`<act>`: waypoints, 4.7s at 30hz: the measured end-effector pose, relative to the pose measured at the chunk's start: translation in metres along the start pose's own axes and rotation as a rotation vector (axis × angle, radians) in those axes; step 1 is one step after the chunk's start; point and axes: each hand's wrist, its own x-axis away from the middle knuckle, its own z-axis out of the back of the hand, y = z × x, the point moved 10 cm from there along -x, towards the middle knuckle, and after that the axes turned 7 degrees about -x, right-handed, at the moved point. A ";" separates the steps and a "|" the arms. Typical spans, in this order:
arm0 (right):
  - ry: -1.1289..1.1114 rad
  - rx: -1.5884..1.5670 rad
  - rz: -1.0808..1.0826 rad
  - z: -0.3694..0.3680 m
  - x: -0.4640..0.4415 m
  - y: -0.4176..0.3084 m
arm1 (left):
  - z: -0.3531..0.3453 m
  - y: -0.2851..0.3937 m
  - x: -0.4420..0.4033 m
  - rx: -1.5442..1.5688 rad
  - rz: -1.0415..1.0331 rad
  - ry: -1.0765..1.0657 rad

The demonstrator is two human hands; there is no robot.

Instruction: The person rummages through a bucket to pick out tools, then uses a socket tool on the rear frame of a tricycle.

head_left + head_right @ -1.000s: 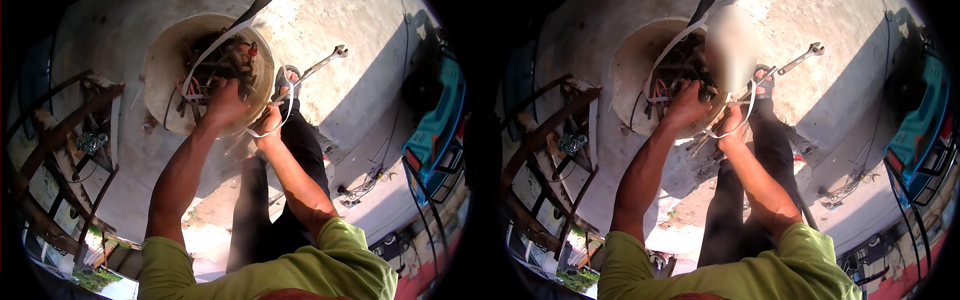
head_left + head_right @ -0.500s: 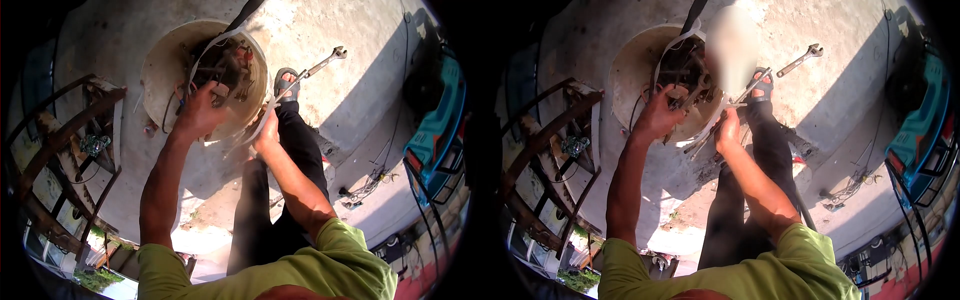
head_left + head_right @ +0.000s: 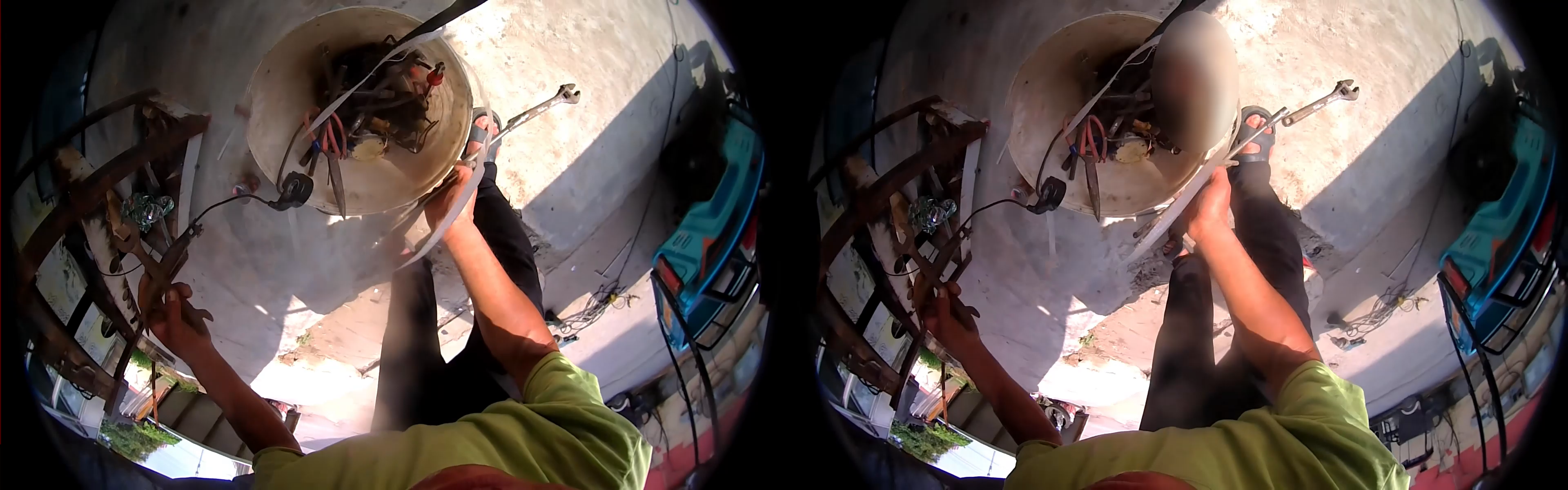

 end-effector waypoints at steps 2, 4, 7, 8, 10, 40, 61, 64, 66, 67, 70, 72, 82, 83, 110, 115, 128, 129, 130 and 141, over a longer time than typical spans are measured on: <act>-0.083 -0.030 0.007 0.008 -0.013 0.000 | 0.025 -0.049 0.000 0.066 0.177 0.067; -0.137 -0.034 0.018 0.009 -0.021 0.001 | 0.018 -0.104 -0.003 0.078 0.219 0.042; -0.122 0.030 0.079 -0.010 -0.011 0.000 | -0.026 -0.191 -0.010 0.050 0.349 -0.027; -0.153 0.015 0.064 -0.010 -0.010 0.001 | -0.046 -0.222 -0.011 0.068 0.422 -0.073; -0.201 0.061 0.090 -0.014 -0.005 -0.001 | -0.088 -0.269 -0.016 0.078 0.498 -0.167; -0.070 -0.052 0.083 0.015 -0.025 0.004 | -0.285 0.013 -0.034 -0.687 -0.535 -0.460; 0.016 0.005 0.022 -0.004 -0.004 0.008 | -0.351 -0.080 -0.035 -0.540 0.295 -0.855; 0.033 -0.027 0.059 -0.004 -0.004 0.005 | -0.342 -0.087 -0.035 -0.175 0.372 -0.829; 0.145 -0.094 0.065 -0.005 0.006 0.005 | -0.336 -0.084 -0.033 -0.051 0.461 -0.812; 0.195 -0.126 0.070 -0.007 0.008 0.005 | -0.333 -0.085 -0.034 -0.045 0.469 -0.811; -0.017 -0.016 0.107 0.010 -0.020 0.003 | -0.333 -0.089 -0.033 0.013 0.492 -0.806; -0.024 0.010 0.089 0.015 -0.023 0.007 | -0.341 -0.100 -0.027 0.091 0.515 -0.782; 0.018 -0.002 0.071 0.000 -0.011 0.007 | -0.375 -0.127 -0.016 0.072 0.612 -0.668; 0.011 0.004 0.063 -0.001 -0.011 0.007 | -0.369 -0.121 -0.018 0.025 0.570 -0.609; 0.007 0.070 0.081 0.009 -0.023 0.007 | -0.078 0.049 0.034 -1.083 -0.526 -0.055; -0.009 0.056 0.077 0.011 -0.026 0.007 | -0.073 0.071 0.021 -0.860 -0.658 0.025; -0.016 0.097 0.131 -0.008 -0.008 0.004 | -0.162 -0.238 -0.122 0.396 0.430 -0.117; -0.018 0.103 0.117 -0.011 -0.004 0.005 | -0.178 -0.260 -0.122 0.399 0.408 -0.104; -0.022 0.106 0.103 -0.014 -0.002 0.006 | -0.191 -0.260 -0.120 0.402 0.384 -0.091; 0.047 0.091 0.004 0.009 -0.013 0.009 | -0.226 -0.247 -0.075 -0.235 0.137 -0.268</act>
